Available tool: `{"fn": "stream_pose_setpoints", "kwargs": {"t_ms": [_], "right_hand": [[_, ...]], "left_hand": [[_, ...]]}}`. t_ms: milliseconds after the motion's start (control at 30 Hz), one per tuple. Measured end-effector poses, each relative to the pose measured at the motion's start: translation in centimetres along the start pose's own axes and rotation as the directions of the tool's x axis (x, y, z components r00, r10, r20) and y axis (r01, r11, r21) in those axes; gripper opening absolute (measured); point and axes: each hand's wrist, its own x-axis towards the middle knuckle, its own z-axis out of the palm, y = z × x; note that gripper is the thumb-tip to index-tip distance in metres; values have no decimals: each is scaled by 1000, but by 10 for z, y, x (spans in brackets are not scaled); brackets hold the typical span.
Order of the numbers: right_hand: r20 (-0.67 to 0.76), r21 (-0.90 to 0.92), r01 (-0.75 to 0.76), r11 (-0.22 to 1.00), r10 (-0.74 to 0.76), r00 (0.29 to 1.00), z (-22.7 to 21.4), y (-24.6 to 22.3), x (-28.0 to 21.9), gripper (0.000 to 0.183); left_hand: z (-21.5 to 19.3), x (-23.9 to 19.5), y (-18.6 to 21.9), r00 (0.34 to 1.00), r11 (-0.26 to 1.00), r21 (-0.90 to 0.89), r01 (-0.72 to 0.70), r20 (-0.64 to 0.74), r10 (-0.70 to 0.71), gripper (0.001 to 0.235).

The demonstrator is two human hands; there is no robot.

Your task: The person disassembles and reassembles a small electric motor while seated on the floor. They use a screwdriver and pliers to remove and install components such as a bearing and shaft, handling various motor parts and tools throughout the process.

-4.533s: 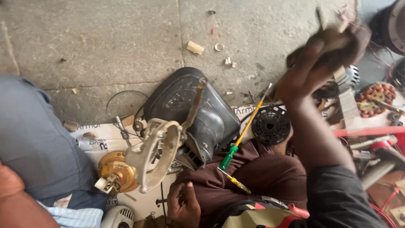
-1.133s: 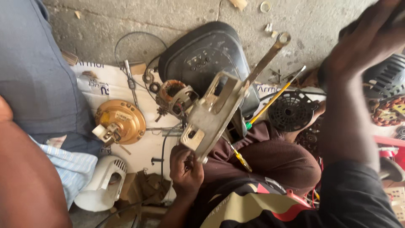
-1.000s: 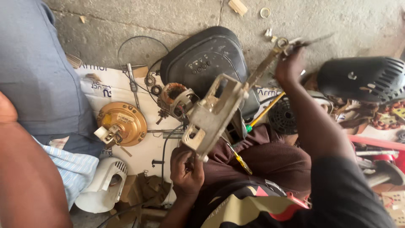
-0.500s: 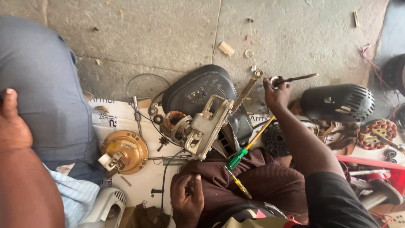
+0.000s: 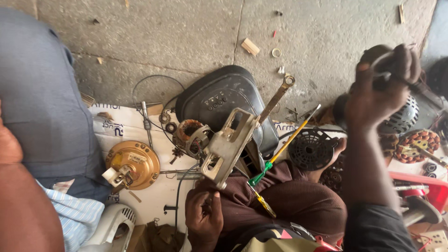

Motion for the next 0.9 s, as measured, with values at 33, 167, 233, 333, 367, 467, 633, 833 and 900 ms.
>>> {"fn": "stream_pose_setpoints", "kwargs": {"t_ms": [33,167,233,333,367,467,633,833,900], "right_hand": [[20,-46,-159,986,160,987,9,4,-16,27],[376,-273,-511,815,579,723,68,28,-104,50],[341,-318,-589,743,670,660,73,53,-122,49],[386,-325,-512,795,606,695,64,66,-136,39],[367,-244,-693,679,726,582,70,66,-125,41],[406,-236,-883,406,867,290,59,60,-86,39],[29,-675,-262,689,380,925,-7,101,-6,30],[80,-364,-305,880,356,931,22,84,-86,30],[306,-345,-352,870,459,834,55,68,-131,35]], "left_hand": [[1,1,1,999,999,-3,44,-4,-44,21],[-3,9,5,998,997,29,-68,7,68,22],[-7,12,10,966,960,113,-255,-13,258,21],[-10,3,19,988,987,58,-153,-27,154,22],[-8,9,20,996,997,7,-75,-43,76,22],[-4,9,18,994,996,24,-88,-61,89,25],[-2,0,4,1000,1000,-13,-23,12,23,24],[-3,13,14,987,980,121,-156,64,149,38],[-7,11,14,984,971,167,-172,72,162,42]]}}
